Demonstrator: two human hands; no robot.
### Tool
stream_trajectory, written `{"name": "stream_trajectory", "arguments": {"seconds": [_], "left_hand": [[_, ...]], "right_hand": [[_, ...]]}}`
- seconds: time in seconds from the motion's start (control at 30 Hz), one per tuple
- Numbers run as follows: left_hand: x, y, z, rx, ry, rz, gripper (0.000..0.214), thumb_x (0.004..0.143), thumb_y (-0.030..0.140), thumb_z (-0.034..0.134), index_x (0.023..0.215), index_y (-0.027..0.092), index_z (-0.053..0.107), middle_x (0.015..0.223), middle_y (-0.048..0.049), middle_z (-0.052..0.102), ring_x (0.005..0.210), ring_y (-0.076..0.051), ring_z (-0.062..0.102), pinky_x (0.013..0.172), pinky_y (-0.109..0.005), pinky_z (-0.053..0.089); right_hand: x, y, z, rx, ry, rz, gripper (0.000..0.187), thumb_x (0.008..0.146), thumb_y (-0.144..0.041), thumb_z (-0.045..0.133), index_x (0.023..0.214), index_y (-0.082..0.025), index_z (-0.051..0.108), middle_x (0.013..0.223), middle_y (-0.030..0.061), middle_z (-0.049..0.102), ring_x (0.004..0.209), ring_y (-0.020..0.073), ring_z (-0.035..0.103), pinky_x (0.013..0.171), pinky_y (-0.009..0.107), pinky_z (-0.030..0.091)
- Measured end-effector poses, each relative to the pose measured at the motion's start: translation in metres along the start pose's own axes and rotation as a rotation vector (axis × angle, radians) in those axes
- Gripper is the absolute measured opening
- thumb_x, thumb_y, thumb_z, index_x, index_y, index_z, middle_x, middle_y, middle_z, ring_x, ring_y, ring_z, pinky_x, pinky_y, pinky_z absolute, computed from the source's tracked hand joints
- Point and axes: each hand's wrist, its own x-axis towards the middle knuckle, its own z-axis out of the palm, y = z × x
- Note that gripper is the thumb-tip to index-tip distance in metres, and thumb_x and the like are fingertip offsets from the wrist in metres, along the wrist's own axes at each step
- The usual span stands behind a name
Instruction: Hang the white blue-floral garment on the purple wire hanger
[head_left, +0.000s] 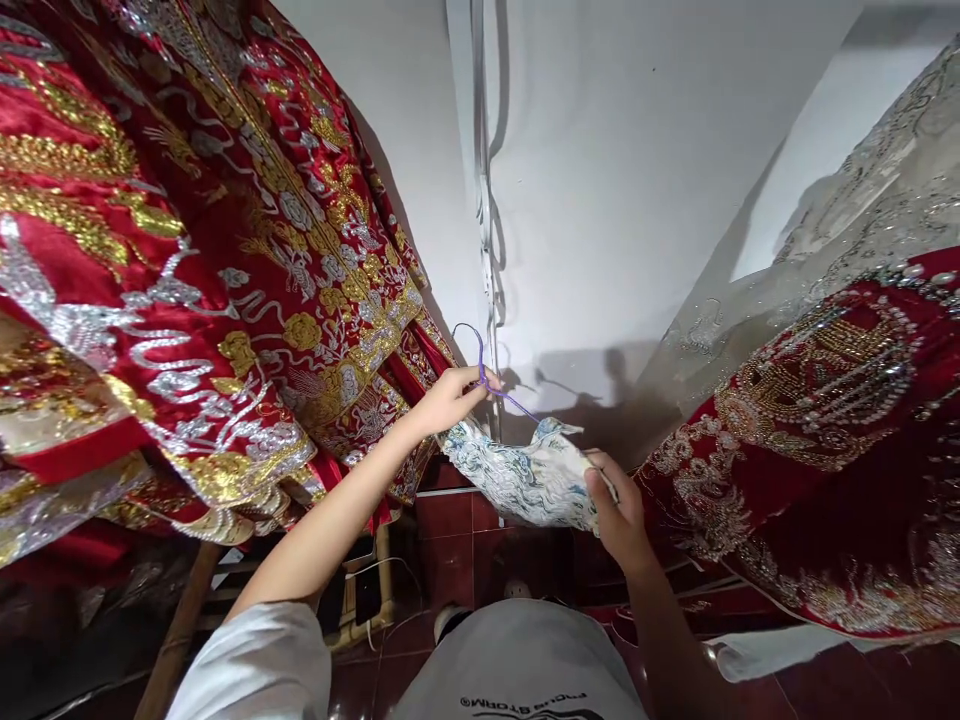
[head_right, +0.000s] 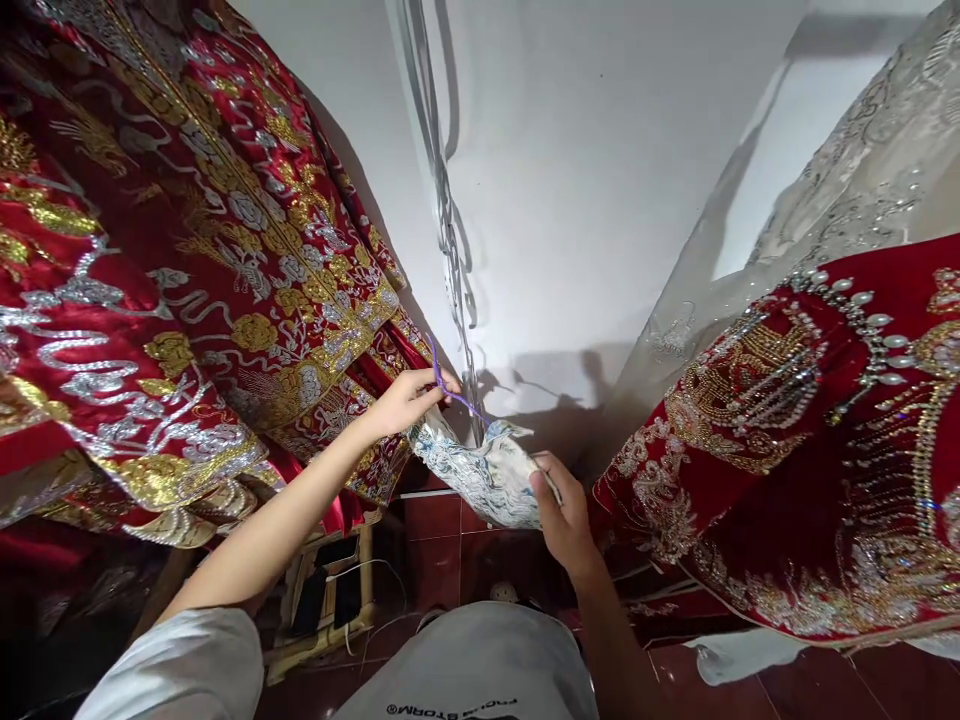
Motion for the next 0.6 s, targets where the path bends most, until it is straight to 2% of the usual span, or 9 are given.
{"name": "stream_trajectory", "arguments": {"seconds": [0.07,0.13,0.2,0.27,0.37,0.43,0.53,0.6], "left_hand": [[0.001,0.01,-0.002,-0.139,0.013,-0.031,0.023,0.087,0.028,0.048,0.085,0.018,0.068,0.084,-0.0054,0.068,0.083,-0.022,0.065,0.084,-0.037,0.052],[0.008,0.02,-0.006,-0.259,0.042,-0.012,0.025,0.084,0.033,0.047,0.073,0.019,0.064,0.072,-0.0042,0.063,0.073,-0.02,0.061,0.075,-0.037,0.051],[0.019,0.03,-0.01,-0.362,0.106,0.025,0.033,0.085,0.039,0.045,0.06,0.021,0.057,0.06,-0.0025,0.052,0.064,-0.019,0.055,0.07,-0.038,0.05],[0.033,0.039,-0.013,-0.417,0.201,0.059,0.045,0.092,0.043,0.042,0.052,0.022,0.046,0.053,-0.0006,0.04,0.058,-0.017,0.051,0.071,-0.039,0.05],[0.059,0.046,-0.022,-0.405,0.331,0.066,0.056,0.103,0.047,0.03,0.052,0.023,0.036,0.052,0.0013,0.03,0.057,-0.016,0.051,0.077,-0.042,0.053],[0.079,0.047,-0.032,-0.357,0.433,0.068,0.058,0.107,0.05,0.023,0.058,0.023,0.04,0.054,0.0016,0.031,0.062,-0.016,0.054,0.081,-0.043,0.054],[0.105,0.044,-0.045,-0.277,0.526,0.127,0.055,0.109,0.049,0.022,0.073,0.022,0.054,0.06,0.0005,0.043,0.071,-0.015,0.059,0.091,-0.043,0.055],[0.113,0.043,-0.044,-0.189,0.478,0.171,0.049,0.11,0.046,0.027,0.089,0.021,0.063,0.075,-0.0021,0.059,0.081,-0.015,0.063,0.094,-0.041,0.055]], "right_hand": [[-0.008,-0.009,-0.001,-0.007,-0.1,-0.063,0.031,0.097,-0.054,0.052,0.108,-0.031,0.07,0.103,0.0082,0.068,0.097,0.0293,0.064,0.085,0.04,0.053],[-0.015,-0.019,-0.002,0.023,-0.253,-0.12,0.042,0.095,-0.06,0.052,0.125,-0.033,0.065,0.117,0.0098,0.066,0.109,0.0323,0.062,0.094,0.042,0.052],[-0.018,-0.03,-0.003,0.093,-0.415,-0.177,0.058,0.089,-0.072,0.052,0.134,-0.036,0.061,0.126,0.0107,0.063,0.119,0.0355,0.06,0.102,0.046,0.049],[-0.017,-0.037,-0.003,0.163,-0.491,-0.216,0.068,0.083,-0.082,0.05,0.136,-0.039,0.06,0.131,0.0109,0.06,0.125,0.0374,0.056,0.108,0.05,0.046],[-0.011,-0.032,-0.004,0.222,-0.45,-0.216,0.064,0.087,-0.08,0.045,0.133,-0.04,0.063,0.129,0.0106,0.061,0.126,0.0362,0.055,0.112,0.051,0.042],[-0.008,-0.022,-0.006,0.235,-0.402,-0.178,0.058,0.091,-0.076,0.043,0.126,-0.038,0.068,0.124,0.0104,0.063,0.124,0.0351,0.056,0.111,0.05,0.043],[-0.008,-0.004,-0.009,0.216,-0.356,-0.082,0.047,0.095,-0.067,0.043,0.113,-0.035,0.073,0.115,0.0093,0.067,0.12,0.0332,0.059,0.106,0.047,0.046],[-0.011,0.003,-0.009,0.201,-0.351,-0.022,0.039,0.097,-0.06,0.047,0.106,-0.033,0.074,0.108,0.0084,0.07,0.113,0.0317,0.062,0.102,0.045,0.048]]}}
